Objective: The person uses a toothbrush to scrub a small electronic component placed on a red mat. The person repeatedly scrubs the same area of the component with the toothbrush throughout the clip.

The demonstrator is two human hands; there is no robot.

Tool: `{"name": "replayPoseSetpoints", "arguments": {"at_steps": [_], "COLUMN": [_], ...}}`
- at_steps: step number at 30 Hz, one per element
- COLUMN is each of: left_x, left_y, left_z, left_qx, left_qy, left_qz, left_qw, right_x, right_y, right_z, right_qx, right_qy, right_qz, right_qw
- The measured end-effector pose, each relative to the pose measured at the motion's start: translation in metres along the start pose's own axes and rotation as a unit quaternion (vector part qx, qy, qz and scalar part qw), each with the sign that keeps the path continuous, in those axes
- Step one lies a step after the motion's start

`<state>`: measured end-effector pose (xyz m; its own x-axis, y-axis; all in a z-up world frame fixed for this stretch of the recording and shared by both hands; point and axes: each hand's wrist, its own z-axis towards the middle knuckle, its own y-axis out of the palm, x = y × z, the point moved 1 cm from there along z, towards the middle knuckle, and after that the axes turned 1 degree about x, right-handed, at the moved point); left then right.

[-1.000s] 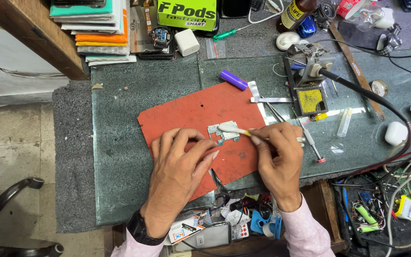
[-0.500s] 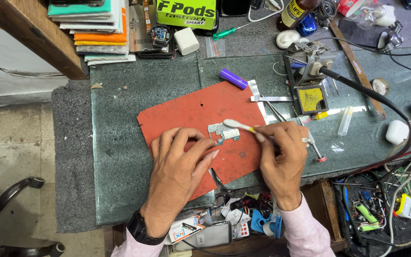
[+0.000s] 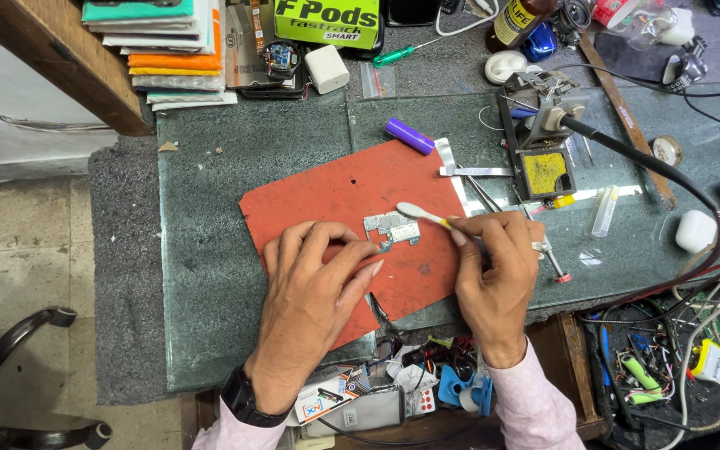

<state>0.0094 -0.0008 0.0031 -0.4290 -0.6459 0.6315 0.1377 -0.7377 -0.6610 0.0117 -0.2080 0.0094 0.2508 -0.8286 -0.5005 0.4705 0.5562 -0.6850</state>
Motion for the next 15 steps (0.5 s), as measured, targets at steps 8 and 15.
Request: {"name": "replayPoseSetpoints", "arguments": {"at_steps": [8, 15], "left_x": [0.0003, 0.0013], "left_y": [-0.0009, -0.0014], "left_z": [0.0001, 0.0002], "left_qx": [-0.001, 0.000], "left_qy": [0.001, -0.002], "left_qz": [-0.001, -0.002], "left_qw": [1.000, 1.000], "right_x": [0.0010, 0.0005], "right_y": [0.0012, 0.0012], "right_z": [-0.0001, -0.0006], "right_qx": [-0.036, -0.016], "right_qy": [0.020, -0.001], "right_qz": [0.073, 0.031], "right_qw": [0.997, 0.999]}}
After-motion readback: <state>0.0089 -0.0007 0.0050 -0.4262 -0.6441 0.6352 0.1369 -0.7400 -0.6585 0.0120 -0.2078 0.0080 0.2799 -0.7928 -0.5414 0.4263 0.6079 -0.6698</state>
